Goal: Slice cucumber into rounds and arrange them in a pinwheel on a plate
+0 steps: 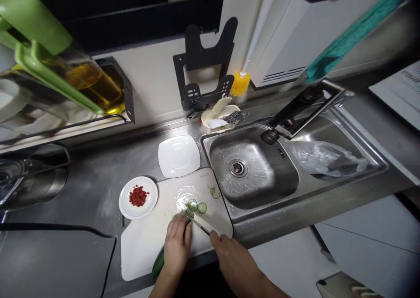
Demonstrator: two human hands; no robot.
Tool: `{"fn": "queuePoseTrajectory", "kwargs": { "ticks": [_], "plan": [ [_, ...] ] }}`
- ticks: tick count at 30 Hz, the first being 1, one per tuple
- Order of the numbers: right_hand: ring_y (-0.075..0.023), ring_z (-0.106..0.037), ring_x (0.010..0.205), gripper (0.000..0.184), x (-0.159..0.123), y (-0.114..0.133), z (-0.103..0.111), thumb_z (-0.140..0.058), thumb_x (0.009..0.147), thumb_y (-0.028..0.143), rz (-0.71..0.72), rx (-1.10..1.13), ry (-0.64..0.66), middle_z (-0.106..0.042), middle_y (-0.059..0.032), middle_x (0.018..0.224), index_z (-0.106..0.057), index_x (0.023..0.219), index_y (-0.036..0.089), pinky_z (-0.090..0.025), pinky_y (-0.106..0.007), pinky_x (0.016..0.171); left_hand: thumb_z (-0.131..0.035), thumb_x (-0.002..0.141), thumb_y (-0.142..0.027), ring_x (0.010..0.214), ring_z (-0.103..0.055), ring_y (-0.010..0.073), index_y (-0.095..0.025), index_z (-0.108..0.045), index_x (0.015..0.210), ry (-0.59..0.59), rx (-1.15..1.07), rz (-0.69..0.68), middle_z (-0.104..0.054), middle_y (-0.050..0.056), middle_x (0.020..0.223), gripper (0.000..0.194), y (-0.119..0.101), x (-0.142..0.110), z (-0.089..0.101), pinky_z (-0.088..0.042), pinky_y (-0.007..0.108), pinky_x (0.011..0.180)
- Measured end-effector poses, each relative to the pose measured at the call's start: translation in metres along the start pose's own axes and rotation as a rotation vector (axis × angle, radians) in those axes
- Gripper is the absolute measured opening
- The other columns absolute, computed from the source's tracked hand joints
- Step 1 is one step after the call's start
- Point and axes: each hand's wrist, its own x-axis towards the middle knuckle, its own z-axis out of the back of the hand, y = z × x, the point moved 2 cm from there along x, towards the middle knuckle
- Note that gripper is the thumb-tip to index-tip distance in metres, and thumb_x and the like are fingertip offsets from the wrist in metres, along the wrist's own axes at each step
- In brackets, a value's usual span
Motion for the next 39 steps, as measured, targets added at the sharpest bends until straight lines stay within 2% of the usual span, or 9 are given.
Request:
{"fn": "queuePoseTrajectory", "kwargs": {
  "ticks": [7,13,19,29,34,39],
  "plan": [
    [-0.0177,-0.065,0.079,0.048,0.003,-0.002,-0.003,-0.034,0.079,-0.003,0.0,0.035,-0.001,-0.067,-0.0095,0.089,-0.05,0.119,0.017,-0.046,-0.021,0.064,-0.048,0.087,-0.022,0.098,-0.06,0.0209,-0.018,-0.059,0.104,-0.003,0.009,-0.002,-0.066,0.008,0.102,0.021,0.001,0.0,-0.001,-0.049,0.039,0.089],
    [-0.0206,-0.065,0.078,0.046,0.005,-0.001,-0.003,-0.033,0.08,-0.002,0.011,0.044,-0.01,-0.066,-0.0106,0.087,-0.05,0.119,0.015,-0.047,-0.025,0.065,-0.05,0.086,-0.021,0.099,-0.059,0.0204,-0.017,-0.059,0.103,-0.006,0.024,-0.009,-0.066,0.007,0.1,0.019,0.0,0.0,-0.002,-0.048,0.038,0.09],
    [-0.0196,-0.066,0.078,0.044,0.011,0.001,-0.003,-0.032,0.082,-0.002,0.022,0.029,-0.002,-0.067,-0.009,0.086,-0.052,0.116,0.017,-0.047,-0.023,0.064,-0.049,0.087,-0.022,0.098,-0.06,0.0205,-0.018,-0.058,0.105,0.006,0.021,0.005,-0.066,0.007,0.101,0.02,-0.003,0.002,0.0,-0.047,0.039,0.091],
    [-0.0223,-0.066,0.078,0.041,0.027,0.008,0.012,-0.028,0.083,-0.001,-0.011,0.099,0.044,-0.067,-0.0105,0.085,-0.055,0.109,0.017,-0.049,-0.028,0.063,-0.047,0.087,-0.023,0.096,-0.062,0.0203,-0.018,-0.059,0.104,0.006,0.006,0.009,-0.067,0.007,0.1,0.021,-0.002,0.003,0.0,-0.048,0.04,0.09],
    [-0.0204,-0.066,0.08,0.038,0.034,0.011,0.011,-0.028,0.086,0.001,-0.001,0.121,0.002,-0.067,-0.0096,0.083,-0.055,0.106,0.017,-0.049,-0.026,0.066,-0.047,0.088,-0.024,0.095,-0.062,0.0204,-0.019,-0.059,0.104,0.009,0.001,0.02,-0.067,0.007,0.099,0.022,-0.002,0.003,0.0,-0.048,0.039,0.089],
    [-0.0213,-0.066,0.081,0.038,0.044,0.014,0.011,-0.026,0.088,0.004,0.014,0.162,0.012,-0.068,-0.0094,0.084,-0.056,0.106,0.017,-0.049,-0.027,0.066,-0.047,0.087,-0.023,0.097,-0.061,0.0199,-0.018,-0.059,0.105,0.012,0.009,0.007,-0.067,0.007,0.101,0.022,0.0,0.002,-0.001,-0.047,0.039,0.091]
  ]
}}
